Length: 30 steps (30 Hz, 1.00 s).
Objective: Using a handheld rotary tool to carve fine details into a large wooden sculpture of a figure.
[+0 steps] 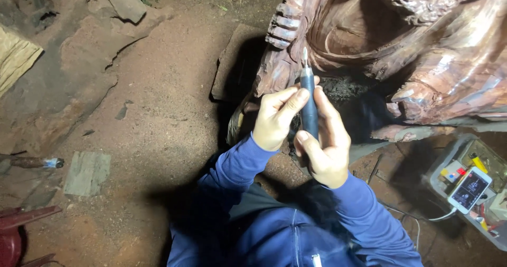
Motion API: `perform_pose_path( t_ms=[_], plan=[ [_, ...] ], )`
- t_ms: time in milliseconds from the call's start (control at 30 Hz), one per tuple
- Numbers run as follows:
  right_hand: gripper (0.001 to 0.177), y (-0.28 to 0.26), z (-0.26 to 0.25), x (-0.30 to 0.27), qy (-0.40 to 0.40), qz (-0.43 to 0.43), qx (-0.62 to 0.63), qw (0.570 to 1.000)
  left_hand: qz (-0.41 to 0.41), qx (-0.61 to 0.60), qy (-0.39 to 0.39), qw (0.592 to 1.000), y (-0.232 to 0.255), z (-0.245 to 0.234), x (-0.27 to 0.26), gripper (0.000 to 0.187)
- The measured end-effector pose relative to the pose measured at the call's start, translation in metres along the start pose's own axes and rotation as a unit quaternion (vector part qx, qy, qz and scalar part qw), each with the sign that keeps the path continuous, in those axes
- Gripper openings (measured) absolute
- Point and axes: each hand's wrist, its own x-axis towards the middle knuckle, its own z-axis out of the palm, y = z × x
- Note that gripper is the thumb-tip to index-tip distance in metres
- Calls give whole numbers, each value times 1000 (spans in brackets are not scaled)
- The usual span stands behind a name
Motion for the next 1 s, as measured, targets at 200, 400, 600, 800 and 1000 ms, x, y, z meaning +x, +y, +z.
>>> perform_pose_path(
  t_ms=[200, 400, 600, 800, 1000],
  plan=[
    [66, 6, 12, 11, 39, -13, -14, 999, -17, -2, 13, 1000, 4, 4, 4, 23],
    [66, 9, 11, 13, 58, -23, -36, 997, 6, 23, 50, 998, 24, 18, 6, 22],
    [66, 12, 13, 11, 74, -33, -55, 995, -6, 42, 47, 998, 17, 10, 4, 21],
    [69, -1, 17, 8, 39, 21, -106, 993, -57, 63, 9, 996, -7, -6, -1, 40],
    [68, 20, 16, 5, 72, -34, -20, 997, -3, 49, 106, 993, 10, 13, 1, 21]
  ],
)
